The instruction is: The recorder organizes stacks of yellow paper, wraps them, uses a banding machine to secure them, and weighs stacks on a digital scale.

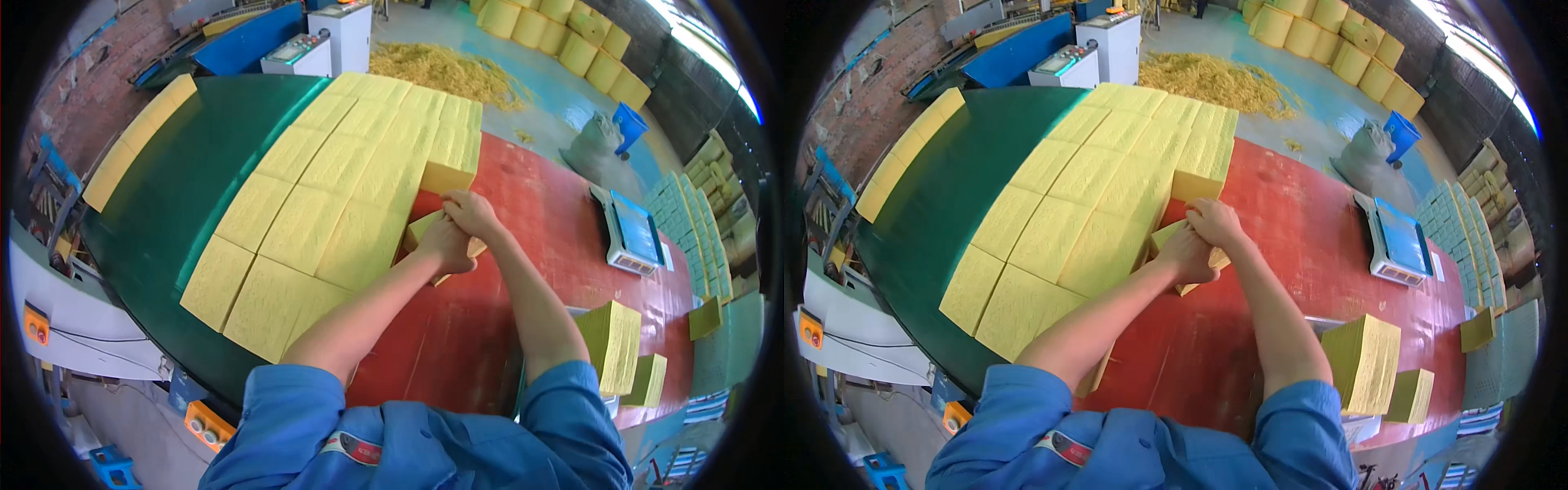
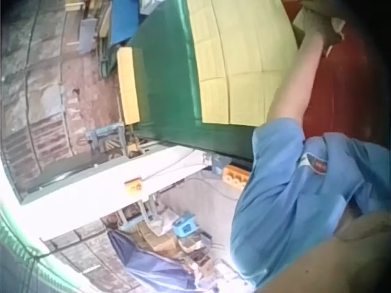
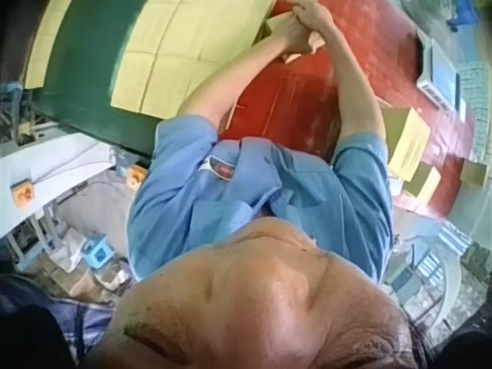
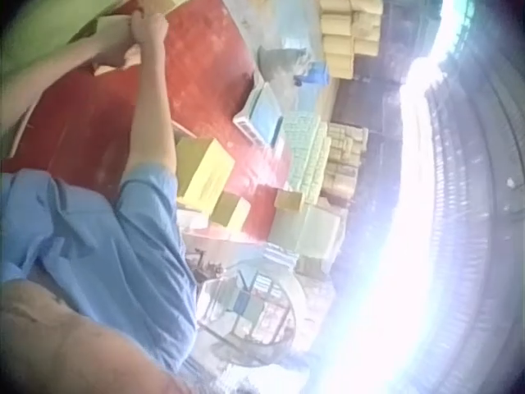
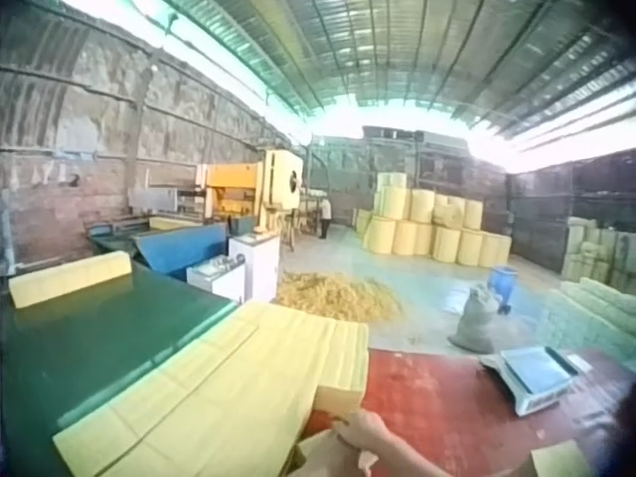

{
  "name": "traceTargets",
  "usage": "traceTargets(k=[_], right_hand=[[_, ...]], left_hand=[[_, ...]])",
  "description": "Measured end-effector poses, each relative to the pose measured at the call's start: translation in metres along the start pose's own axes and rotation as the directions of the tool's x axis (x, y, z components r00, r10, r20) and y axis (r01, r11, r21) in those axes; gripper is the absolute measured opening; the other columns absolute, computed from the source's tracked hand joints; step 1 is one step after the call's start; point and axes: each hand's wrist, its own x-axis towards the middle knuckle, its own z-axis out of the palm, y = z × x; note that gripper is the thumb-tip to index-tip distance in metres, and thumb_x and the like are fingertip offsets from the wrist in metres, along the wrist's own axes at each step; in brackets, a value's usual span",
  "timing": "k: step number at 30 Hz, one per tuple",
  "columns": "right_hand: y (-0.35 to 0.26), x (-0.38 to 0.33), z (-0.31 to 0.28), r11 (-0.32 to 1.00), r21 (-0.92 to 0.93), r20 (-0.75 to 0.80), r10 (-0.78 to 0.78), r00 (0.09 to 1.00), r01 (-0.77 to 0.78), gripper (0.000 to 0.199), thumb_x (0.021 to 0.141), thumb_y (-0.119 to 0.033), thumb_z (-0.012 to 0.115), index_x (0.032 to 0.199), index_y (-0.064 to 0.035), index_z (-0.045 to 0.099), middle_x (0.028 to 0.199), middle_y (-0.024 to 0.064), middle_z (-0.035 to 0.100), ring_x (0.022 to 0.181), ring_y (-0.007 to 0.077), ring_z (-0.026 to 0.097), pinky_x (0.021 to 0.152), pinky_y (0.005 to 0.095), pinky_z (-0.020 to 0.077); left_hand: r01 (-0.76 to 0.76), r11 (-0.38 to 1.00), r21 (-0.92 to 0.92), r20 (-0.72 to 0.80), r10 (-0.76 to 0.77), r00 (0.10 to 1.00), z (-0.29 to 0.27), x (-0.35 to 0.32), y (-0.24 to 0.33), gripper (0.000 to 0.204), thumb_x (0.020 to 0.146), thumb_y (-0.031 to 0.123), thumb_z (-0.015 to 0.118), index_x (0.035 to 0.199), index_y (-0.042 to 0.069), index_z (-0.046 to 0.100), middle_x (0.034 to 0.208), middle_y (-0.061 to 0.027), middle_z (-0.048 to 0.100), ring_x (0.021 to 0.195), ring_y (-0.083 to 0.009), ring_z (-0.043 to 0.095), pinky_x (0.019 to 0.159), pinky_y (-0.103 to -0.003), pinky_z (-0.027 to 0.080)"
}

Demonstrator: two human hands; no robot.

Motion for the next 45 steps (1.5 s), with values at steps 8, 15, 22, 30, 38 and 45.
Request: traceTargets(k=[8,15,22,30,38,45], right_hand=[[-0.022,-0.086,-0.037,0.988,-0.094,0.468,0.153,0.87,-0.123,0.048,0.087,-0.05,0.053,0.103,-0.0083,0.071,0.105,0.0163,0.069,0.097,0.0336,0.065,0.087,0.0428,0.0492],[-0.043,-0.22,-0.029,0.976,-0.096,0.413,0.216,0.885,-0.194,0.058,0.086,-0.054,0.06,0.106,0.0006,0.063,0.1,0.0248,0.067,0.095,0.0395,0.064,0.084,0.0471,0.049],[-0.077,-0.336,0.004,0.991,-0.004,0.283,0.132,0.95,-0.137,0.054,0.088,-0.051,0.061,0.095,0.0024,0.056,0.092,0.0252,0.064,0.085,0.0427,0.063,0.077,0.0487,0.0497],[-0.098,-0.415,0.012,0.991,0.081,0.252,0.084,0.964,-0.107,0.054,0.085,-0.05,0.065,0.095,0.0025,0.056,0.094,0.0249,0.064,0.081,0.0415,0.066,0.071,0.047,0.0533],[-0.07,-0.414,0.01,0.958,0.261,0.234,0.058,0.971,-0.12,0.051,0.09,-0.046,0.062,0.101,0.0042,0.06,0.093,0.0242,0.067,0.085,0.0388,0.067,0.075,0.0441,0.0525],[-0.017,-0.498,0.038,0.866,0.337,0.37,0.237,0.898,-0.368,0.052,0.097,-0.046,0.051,0.099,0.0032,0.068,0.094,0.0294,0.066,0.091,0.043,0.064,0.08,0.0478,0.05]], left_hand=[[-0.515,0.856,-0.041,-0.034,0.514,0.857,-0.027,-0.087,0.034,0.054,0.072,0.007,0.064,0.125,-0.001,0.057,0.132,-0.0202,0.053,0.126,-0.034,0.048,0.107,-0.041,0.039],[0.079,0.75,-0.657,0.077,-0.037,0.996,-0.044,-0.243,0.11,0.01,0.084,0.01,0.06,0.085,0.0,0.064,0.08,-0.0093,0.065,0.073,-0.0213,0.064,0.064,-0.035,0.051],[0.507,-0.144,-0.85,0.424,-0.759,0.495,0.016,-0.365,0.158,0.052,0.093,0.035,0.058,0.133,0.004,0.045,0.122,-0.016,0.056,0.109,-0.0227,0.059,0.085,-0.034,0.051],[0.276,-0.197,-0.941,0.328,-0.73,0.6,0.048,-0.382,0.211,0.066,0.094,0.029,0.061,0.146,0.006,0.027,0.14,-0.0133,0.044,0.128,-0.025,0.047,0.102,-0.039,0.043],[0.063,-0.383,-0.922,0.338,-0.714,0.613,0.062,-0.378,0.224,0.052,0.097,0.026,0.055,0.141,0.004,0.039,0.135,-0.0133,0.052,0.123,-0.0259,0.053,0.102,-0.04,0.045],[0.007,-0.318,-0.948,0.247,-0.72,0.648,0.073,-0.402,0.223,0.054,0.096,0.03,0.052,0.14,0.0,0.042,0.136,-0.0142,0.053,0.124,-0.026,0.053,0.105,-0.039,0.042]])
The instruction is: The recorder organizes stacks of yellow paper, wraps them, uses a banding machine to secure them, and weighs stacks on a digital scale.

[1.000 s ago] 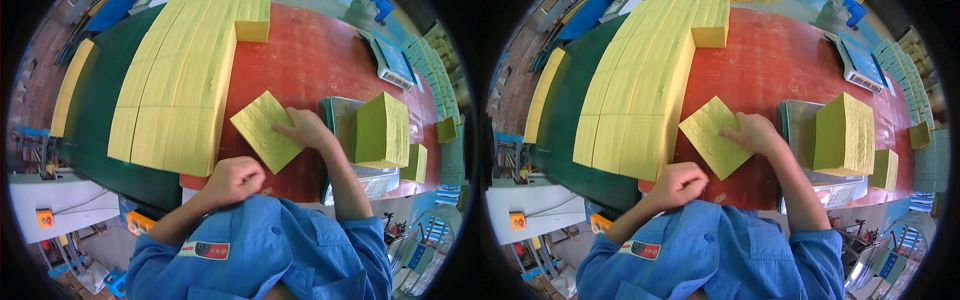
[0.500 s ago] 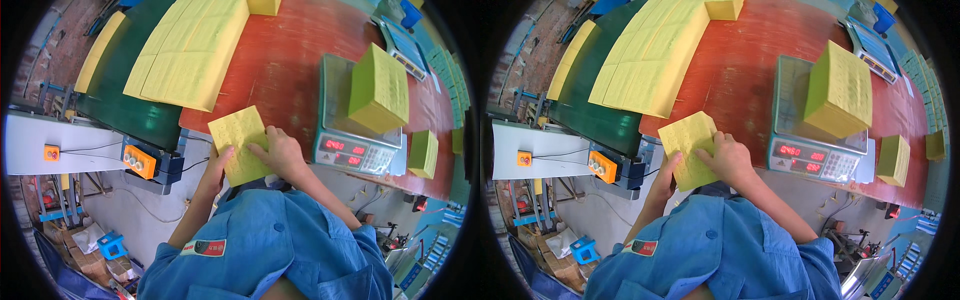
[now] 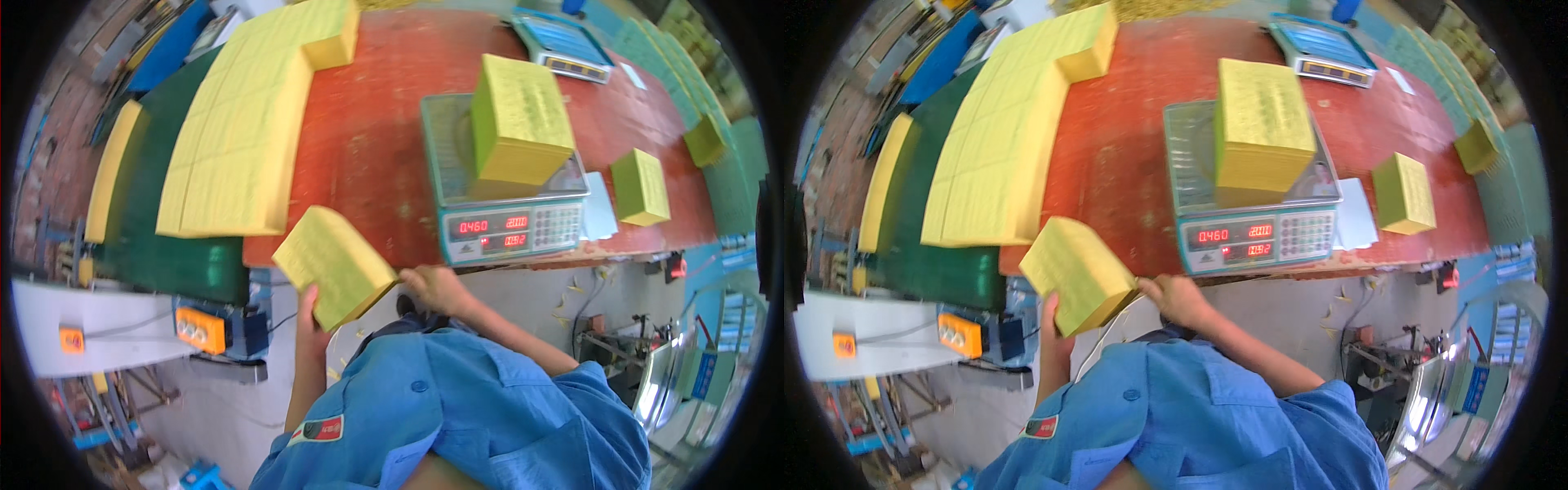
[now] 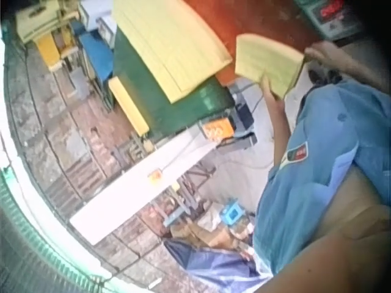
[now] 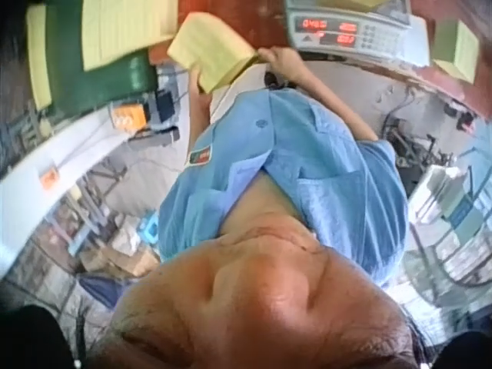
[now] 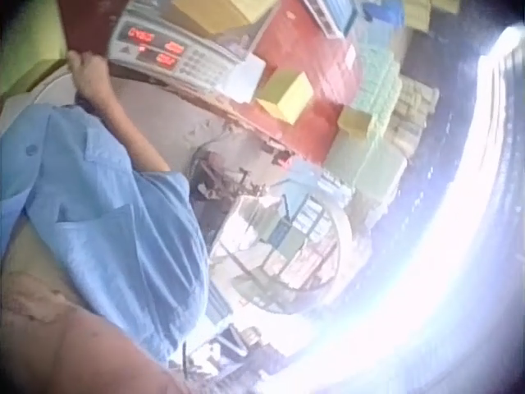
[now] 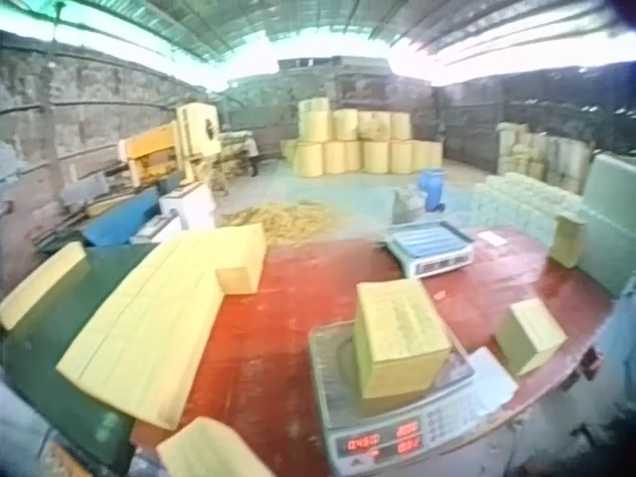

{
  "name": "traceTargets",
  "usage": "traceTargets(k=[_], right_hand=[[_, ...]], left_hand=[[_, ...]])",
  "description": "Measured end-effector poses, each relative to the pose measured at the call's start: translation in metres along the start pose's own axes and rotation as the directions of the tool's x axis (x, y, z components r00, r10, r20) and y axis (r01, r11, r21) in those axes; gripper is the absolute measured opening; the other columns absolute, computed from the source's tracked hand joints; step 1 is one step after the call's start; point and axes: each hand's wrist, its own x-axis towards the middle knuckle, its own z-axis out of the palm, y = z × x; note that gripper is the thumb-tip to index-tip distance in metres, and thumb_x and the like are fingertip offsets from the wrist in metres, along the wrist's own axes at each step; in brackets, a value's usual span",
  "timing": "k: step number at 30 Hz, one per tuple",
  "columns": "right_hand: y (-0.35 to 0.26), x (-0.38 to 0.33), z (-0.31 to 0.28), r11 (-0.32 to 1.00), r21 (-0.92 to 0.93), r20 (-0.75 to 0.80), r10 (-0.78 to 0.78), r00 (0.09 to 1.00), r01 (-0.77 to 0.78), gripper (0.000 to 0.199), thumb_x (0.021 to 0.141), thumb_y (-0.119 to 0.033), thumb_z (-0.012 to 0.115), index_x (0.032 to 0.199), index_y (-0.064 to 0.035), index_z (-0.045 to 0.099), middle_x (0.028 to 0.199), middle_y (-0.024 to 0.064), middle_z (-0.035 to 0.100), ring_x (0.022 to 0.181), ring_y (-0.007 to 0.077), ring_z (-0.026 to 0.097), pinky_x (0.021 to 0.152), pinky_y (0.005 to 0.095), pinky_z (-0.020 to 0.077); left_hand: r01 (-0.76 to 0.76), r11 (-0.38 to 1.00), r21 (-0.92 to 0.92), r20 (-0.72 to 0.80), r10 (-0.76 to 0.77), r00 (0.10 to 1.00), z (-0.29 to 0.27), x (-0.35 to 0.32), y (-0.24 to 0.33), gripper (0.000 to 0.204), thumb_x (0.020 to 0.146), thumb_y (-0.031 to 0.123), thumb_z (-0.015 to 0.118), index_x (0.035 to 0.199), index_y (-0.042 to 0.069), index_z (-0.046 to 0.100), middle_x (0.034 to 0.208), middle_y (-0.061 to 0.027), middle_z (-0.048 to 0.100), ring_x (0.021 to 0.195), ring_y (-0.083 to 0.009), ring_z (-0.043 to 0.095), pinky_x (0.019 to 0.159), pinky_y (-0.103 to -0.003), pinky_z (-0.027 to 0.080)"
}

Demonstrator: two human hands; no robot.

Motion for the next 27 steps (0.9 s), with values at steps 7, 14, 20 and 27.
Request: traceTargets(k=[7,14,20,27], right_hand=[[-0.034,0.006,0.0,0.721,0.691,0.101,-0.019,0.995,-0.056,0.064,0.094,-0.045,0.057,0.131,0.0066,0.052,0.121,0.018,0.062,0.11,0.0236,0.059,0.095,0.0356,0.0464],[-0.089,-0.023,-0.134,0.771,0.512,-0.378,-0.192,0.906,0.377,0.052,0.096,-0.037,0.057,0.126,0.0054,0.055,0.11,0.0192,0.066,0.105,0.0229,0.062,0.092,0.0344,0.0483],[-0.077,-0.015,-0.289,0.745,0.539,-0.466,-0.126,0.876,0.394,0.049,0.096,-0.043,0.051,0.111,0.0009,0.065,0.094,0.0094,0.066,0.075,0.0164,0.063,0.065,0.0311,0.0529],[-0.036,0.001,-0.337,0.752,0.588,-0.4,-0.05,0.915,0.298,0.045,0.097,-0.04,0.05,0.109,0.0,0.067,0.094,0.0087,0.067,0.077,0.0167,0.064,0.066,0.0303,0.0531]], left_hand=[[0.047,0.996,0.082,0.047,-0.051,0.998,0.004,-0.001,0.023,0.055,0.098,0.036,0.045,0.139,-0.001,0.043,0.135,-0.0154,0.054,0.121,-0.0256,0.056,0.101,-0.039,0.045],[-0.237,0.963,0.126,0.661,0.097,0.744,0.141,0.048,0.097,0.046,0.104,0.032,0.038,0.136,-0.001,0.047,0.134,-0.0139,0.054,0.12,-0.0212,0.056,0.099,-0.037,0.048],[-0.483,0.816,0.318,0.731,0.112,0.673,0.329,0.094,0.099,0.055,0.098,0.042,0.049,0.137,0.002,0.047,0.131,-0.0104,0.055,0.118,-0.0188,0.054,0.096,-0.034,0.045],[-0.129,0.827,0.548,0.546,-0.236,0.804,0.399,0.127,0.075,0.053,0.093,0.049,0.055,0.13,0.011,0.055,0.123,-0.0049,0.061,0.112,-0.0162,0.056,0.091,-0.034,0.046]])
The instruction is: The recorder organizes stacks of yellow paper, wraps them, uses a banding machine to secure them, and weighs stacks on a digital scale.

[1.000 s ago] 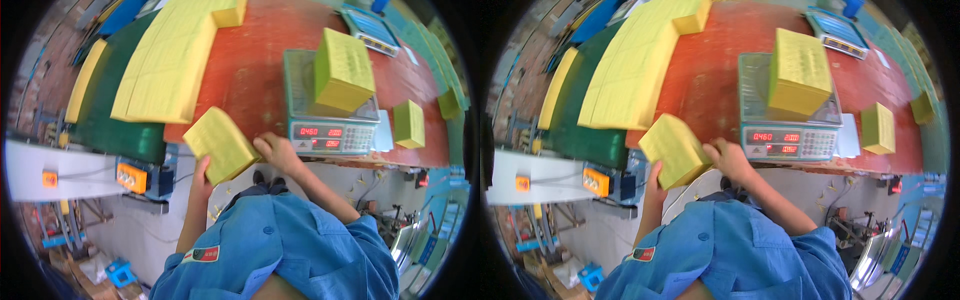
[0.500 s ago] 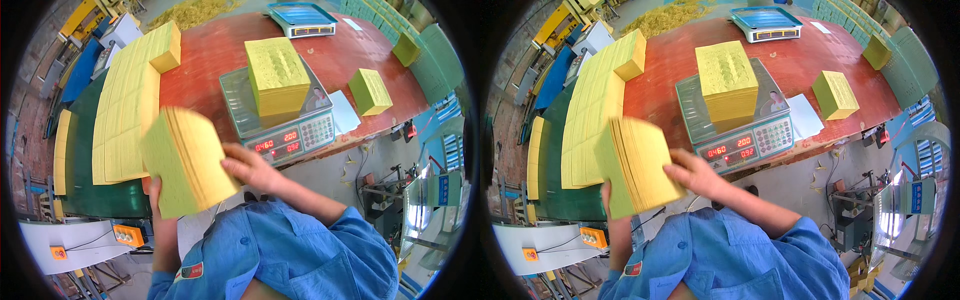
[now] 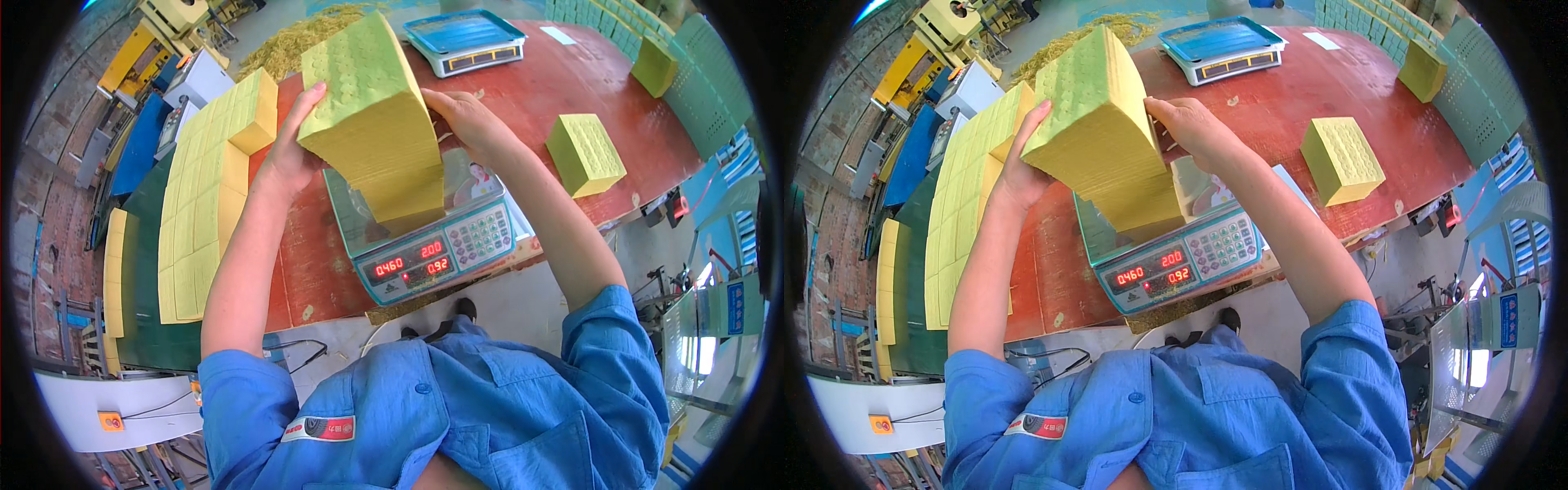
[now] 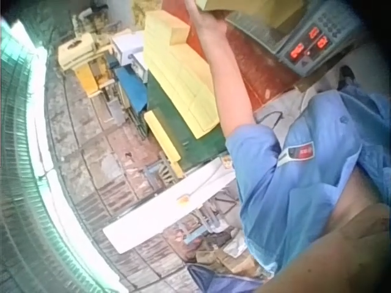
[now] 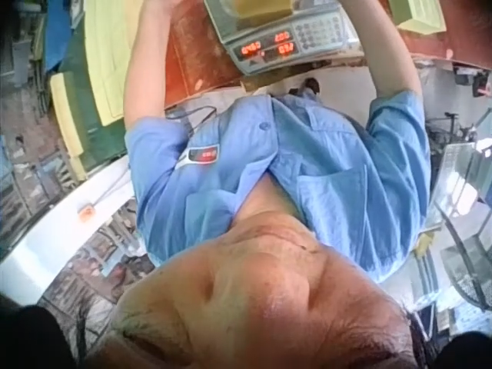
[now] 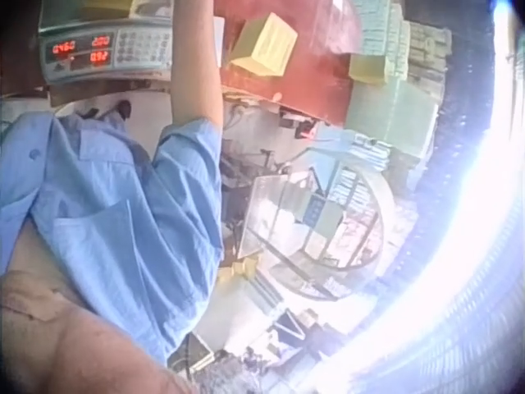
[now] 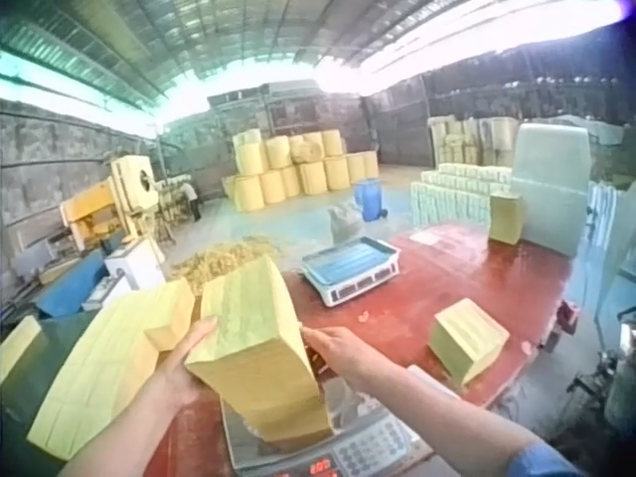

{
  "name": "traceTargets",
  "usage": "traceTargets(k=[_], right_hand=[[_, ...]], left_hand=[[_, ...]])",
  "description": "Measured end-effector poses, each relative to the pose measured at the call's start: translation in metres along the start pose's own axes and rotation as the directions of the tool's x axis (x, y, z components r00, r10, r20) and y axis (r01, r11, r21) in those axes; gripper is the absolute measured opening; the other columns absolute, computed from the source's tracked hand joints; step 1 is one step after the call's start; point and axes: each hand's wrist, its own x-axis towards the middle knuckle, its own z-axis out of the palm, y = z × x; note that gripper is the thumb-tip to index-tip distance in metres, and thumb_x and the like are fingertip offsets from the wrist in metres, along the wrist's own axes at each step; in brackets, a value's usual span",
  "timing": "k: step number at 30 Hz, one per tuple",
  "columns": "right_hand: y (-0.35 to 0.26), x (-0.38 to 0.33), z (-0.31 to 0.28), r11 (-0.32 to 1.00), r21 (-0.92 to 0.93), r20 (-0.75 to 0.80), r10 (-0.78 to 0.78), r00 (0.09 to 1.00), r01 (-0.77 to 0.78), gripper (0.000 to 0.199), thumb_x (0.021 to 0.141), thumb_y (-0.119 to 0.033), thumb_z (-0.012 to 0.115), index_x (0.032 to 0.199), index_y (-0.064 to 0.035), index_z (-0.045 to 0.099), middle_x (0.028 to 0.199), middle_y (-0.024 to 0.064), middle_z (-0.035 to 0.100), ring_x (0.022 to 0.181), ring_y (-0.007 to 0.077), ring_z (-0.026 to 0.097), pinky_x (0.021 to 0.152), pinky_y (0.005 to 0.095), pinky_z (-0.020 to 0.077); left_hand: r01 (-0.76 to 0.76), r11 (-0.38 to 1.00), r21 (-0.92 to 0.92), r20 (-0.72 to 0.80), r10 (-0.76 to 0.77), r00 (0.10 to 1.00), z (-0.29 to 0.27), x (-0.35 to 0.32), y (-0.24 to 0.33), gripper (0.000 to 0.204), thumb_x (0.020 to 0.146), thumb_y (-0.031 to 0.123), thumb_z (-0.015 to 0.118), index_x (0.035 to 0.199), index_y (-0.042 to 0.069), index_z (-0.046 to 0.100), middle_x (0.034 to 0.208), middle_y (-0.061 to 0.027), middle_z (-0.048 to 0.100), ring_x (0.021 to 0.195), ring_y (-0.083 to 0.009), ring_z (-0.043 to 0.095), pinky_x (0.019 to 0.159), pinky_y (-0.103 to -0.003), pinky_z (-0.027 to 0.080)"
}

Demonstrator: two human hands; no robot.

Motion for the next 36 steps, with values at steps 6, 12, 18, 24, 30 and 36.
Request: traceTargets(k=[6,12,18,24,30,36], right_hand=[[0.007,0.004,-0.008,1.0,-0.002,-0.01,-0.001,1.0,0.001,0.043,0.097,-0.037,0.051,0.11,0.0014,0.066,0.093,0.0104,0.068,0.074,0.0172,0.065,0.064,0.0307,0.0553],[0.019,0.011,-0.01,0.999,-0.038,-0.032,-0.003,0.999,0.002,0.045,0.096,-0.038,0.053,0.113,0.0022,0.066,0.094,0.0103,0.069,0.073,0.0162,0.066,0.063,0.0288,0.0546],[0.038,0.008,-0.008,0.947,-0.305,-0.181,-0.163,0.97,0.102,0.047,0.098,-0.04,0.052,0.121,-0.0009,0.063,0.104,0.0083,0.067,0.082,0.0159,0.064,0.072,0.0304,0.0519],[0.082,0.022,-0.001,0.943,-0.084,-0.287,-0.331,0.899,0.321,0.057,0.102,-0.051,0.039,0.142,-0.0118,0.047,0.133,0.0071,0.055,0.119,0.0179,0.052,0.099,0.0309,0.0407],[0.074,0.049,0.028,0.887,0.372,-0.097,-0.256,0.962,0.273,0.066,0.1,-0.058,0.036,0.141,-0.0072,0.046,0.132,0.0098,0.056,0.119,0.0179,0.052,0.1,0.0318,0.0414],[0.086,0.059,0.016,0.929,0.31,-0.115,-0.173,0.978,0.201,0.066,0.099,-0.06,0.035,0.141,-0.01,0.046,0.131,0.0095,0.056,0.116,0.018,0.053,0.097,0.0332,0.0428]], left_hand=[[0.004,0.999,-0.036,-0.014,-0.005,1.0,-0.007,0.016,-0.006,0.05,0.093,0.048,0.054,0.128,0.012,0.057,0.118,-0.0035,0.063,0.107,-0.0155,0.059,0.088,-0.032,0.047],[-0.008,0.999,-0.054,0.001,0.008,1.0,-0.005,0.016,-0.01,0.049,0.094,0.046,0.053,0.13,0.012,0.056,0.119,-0.0036,0.063,0.109,-0.0159,0.058,0.089,-0.032,0.047],[-0.159,0.987,-0.002,-0.042,0.158,0.987,-0.012,0.018,-0.027,0.054,0.097,0.05,0.048,0.133,0.009,0.053,0.125,-0.0059,0.06,0.113,-0.0179,0.056,0.097,-0.033,0.044],[-0.347,0.923,-0.169,-0.309,0.284,0.907,-0.009,0.039,-0.099,0.05,0.101,0.038,0.046,0.142,0.009,0.042,0.131,-0.0084,0.055,0.119,-0.0191,0.054,0.101,-0.035,0.046],[-0.193,0.862,-0.469,-0.15,0.137,0.979,-0.011,0.061,-0.128,0.044,0.1,0.035,0.049,0.133,0.007,0.048,0.126,-0.006,0.056,0.113,-0.02,0.058,0.087,-0.037,0.054],[-0.325,0.861,-0.39,-0.24,0.245,0.939,-0.007,0.056,-0.118,0.056,0.098,0.042,0.049,0.139,0.005,0.043,0.134,-0.0099,0.052,0.122,-0.0223,0.052,0.098,-0.041,0.047]])
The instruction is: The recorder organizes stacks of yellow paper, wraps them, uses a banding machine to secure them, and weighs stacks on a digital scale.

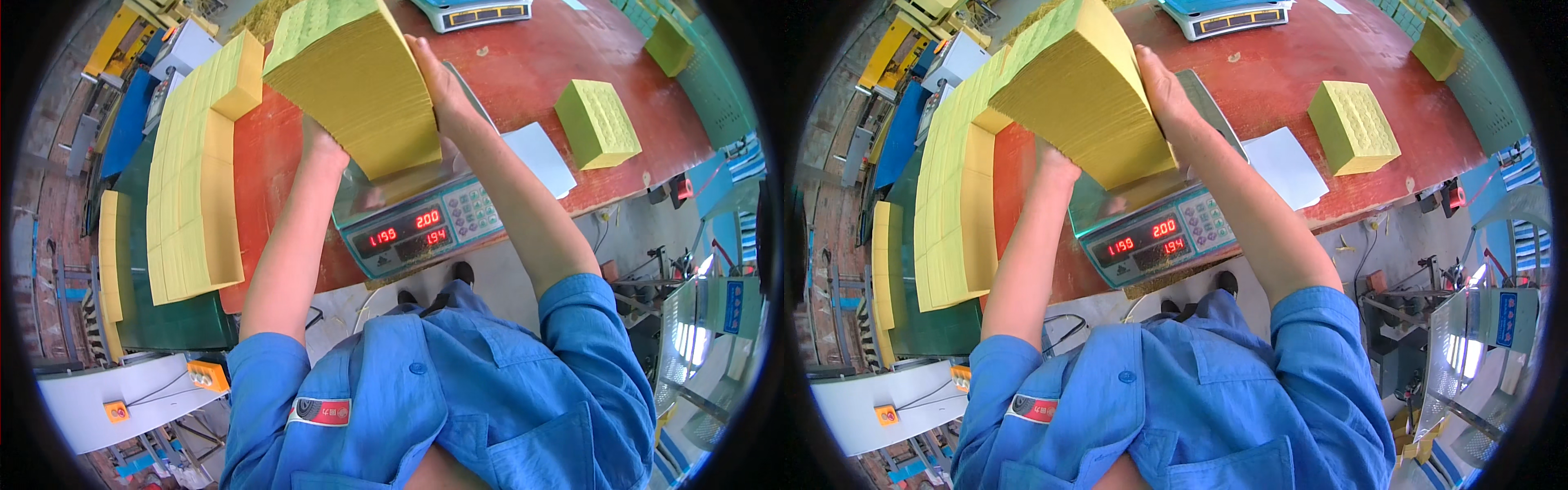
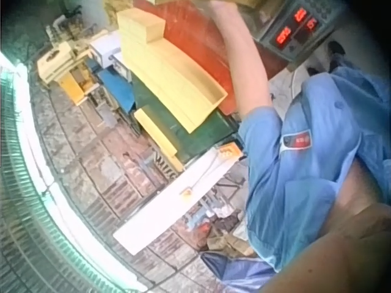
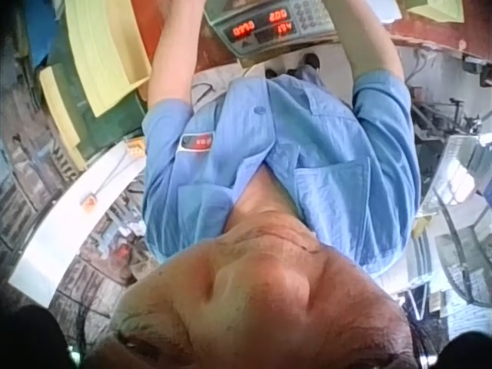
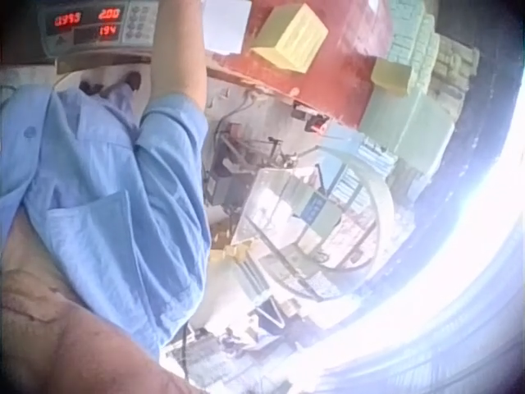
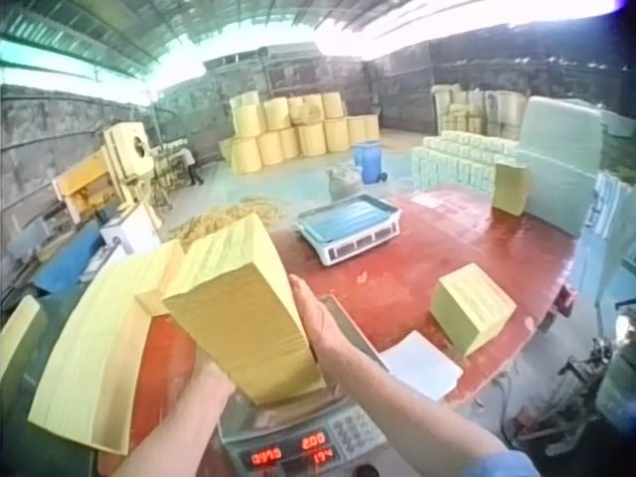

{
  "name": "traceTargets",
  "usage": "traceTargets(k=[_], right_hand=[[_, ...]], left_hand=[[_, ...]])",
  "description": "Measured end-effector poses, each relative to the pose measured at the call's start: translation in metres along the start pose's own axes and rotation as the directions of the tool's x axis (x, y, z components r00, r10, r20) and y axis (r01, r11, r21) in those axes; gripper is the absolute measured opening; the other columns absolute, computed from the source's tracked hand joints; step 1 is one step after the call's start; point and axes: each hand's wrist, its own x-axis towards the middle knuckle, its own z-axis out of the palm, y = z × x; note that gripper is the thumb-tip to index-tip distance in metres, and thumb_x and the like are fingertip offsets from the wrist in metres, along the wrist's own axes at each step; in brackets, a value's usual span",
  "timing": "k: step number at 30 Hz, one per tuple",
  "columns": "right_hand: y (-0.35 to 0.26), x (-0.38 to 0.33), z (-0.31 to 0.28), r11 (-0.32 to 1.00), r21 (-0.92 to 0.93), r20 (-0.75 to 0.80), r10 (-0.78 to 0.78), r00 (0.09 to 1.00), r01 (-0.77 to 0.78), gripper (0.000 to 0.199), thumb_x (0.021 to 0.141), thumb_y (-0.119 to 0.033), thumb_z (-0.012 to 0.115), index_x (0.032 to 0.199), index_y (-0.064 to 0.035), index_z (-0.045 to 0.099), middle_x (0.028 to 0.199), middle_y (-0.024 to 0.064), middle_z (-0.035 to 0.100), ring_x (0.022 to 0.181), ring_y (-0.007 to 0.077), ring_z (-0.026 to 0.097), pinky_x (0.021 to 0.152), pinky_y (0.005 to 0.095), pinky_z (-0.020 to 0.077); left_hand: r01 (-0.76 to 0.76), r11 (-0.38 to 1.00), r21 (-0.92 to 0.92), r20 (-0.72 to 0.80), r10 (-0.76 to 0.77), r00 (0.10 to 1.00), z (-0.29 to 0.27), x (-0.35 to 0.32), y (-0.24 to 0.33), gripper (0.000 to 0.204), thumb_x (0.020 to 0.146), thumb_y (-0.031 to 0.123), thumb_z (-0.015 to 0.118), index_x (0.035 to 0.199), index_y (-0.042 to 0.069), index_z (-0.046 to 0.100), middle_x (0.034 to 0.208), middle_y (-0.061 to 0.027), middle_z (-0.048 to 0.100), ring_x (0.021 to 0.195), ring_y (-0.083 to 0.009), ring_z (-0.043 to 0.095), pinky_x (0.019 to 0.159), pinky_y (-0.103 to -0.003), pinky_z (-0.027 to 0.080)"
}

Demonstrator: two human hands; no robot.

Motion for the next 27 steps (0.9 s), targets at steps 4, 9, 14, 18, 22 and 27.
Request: traceTargets(k=[4,9,14,18,22,27], right_hand=[[0.0,-0.03,-0.02,0.99,-0.128,-0.19,-0.087,0.978,0.063,0.061,0.103,-0.05,0.033,0.146,-0.0062,0.039,0.144,0.011,0.047,0.131,0.0212,0.044,0.105,0.0369,0.0369],[-0.021,-0.131,-0.034,0.973,-0.072,-0.264,-0.231,0.936,0.22,0.055,0.102,-0.039,0.039,0.142,0.0,0.042,0.142,0.0126,0.049,0.131,0.0257,0.046,0.105,0.0405,0.0366],[-0.008,-0.2,-0.01,0.973,0.093,-0.343,-0.17,0.924,0.213,0.048,0.103,-0.03,0.037,0.136,0.0036,0.046,0.132,0.0177,0.055,0.121,0.0292,0.054,0.102,0.0402,0.04],[-0.005,-0.216,0.009,0.962,0.14,-0.379,-0.166,0.911,0.233,0.045,0.102,-0.028,0.039,0.132,0.0034,0.049,0.128,0.0184,0.057,0.118,0.0282,0.056,0.099,0.0399,0.0429],[-0.009,-0.222,0.013,0.956,0.124,-0.382,-0.201,0.902,0.265,0.042,0.101,-0.025,0.041,0.13,0.0032,0.05,0.125,0.0173,0.059,0.115,0.0268,0.058,0.097,0.0392,0.0441],[-0.006,-0.224,0.013,0.954,0.152,-0.385,-0.183,0.905,0.258,0.039,0.101,-0.023,0.042,0.129,0.0029,0.052,0.122,0.0165,0.061,0.113,0.0258,0.058,0.096,0.0383,0.0447]], left_hand=[[-0.082,0.994,0.07,-0.023,0.084,0.996,-0.017,-0.011,0.018,0.067,0.097,0.049,0.047,0.145,0.003,0.035,0.142,-0.0135,0.044,0.131,-0.0245,0.042,0.108,-0.045,0.036],[-0.088,0.984,0.155,-0.207,0.119,0.971,-0.057,-0.085,0.065,0.074,0.097,0.054,0.042,0.147,0.0,0.03,0.151,-0.0208,0.031,0.14,-0.0298,0.031,0.116,-0.051,0.021],[-0.037,0.986,0.164,-0.222,0.074,0.972,-0.082,-0.14,0.079,0.064,0.1,0.041,0.044,0.143,-0.005,0.032,0.145,-0.0249,0.037,0.137,-0.033,0.037,0.111,-0.051,0.033],[-0.039,0.988,0.149,-0.205,0.069,0.976,-0.087,-0.151,0.079,0.054,0.101,0.035,0.044,0.137,-0.004,0.039,0.138,-0.0235,0.045,0.131,-0.0315,0.044,0.108,-0.048,0.038],[-0.037,0.986,0.164,-0.171,0.065,0.983,-0.095,-0.153,0.083,0.05,0.1,0.034,0.045,0.134,-0.004,0.043,0.136,-0.0219,0.049,0.128,-0.03,0.047,0.106,-0.045,0.041],[-0.003,0.989,0.15,-0.186,0.031,0.982,-0.1,-0.156,0.081,0.049,0.1,0.033,0.046,0.133,-0.003,0.044,0.135,-0.0215,0.05,0.127,-0.0296,0.048,0.105,-0.045,0.041]])
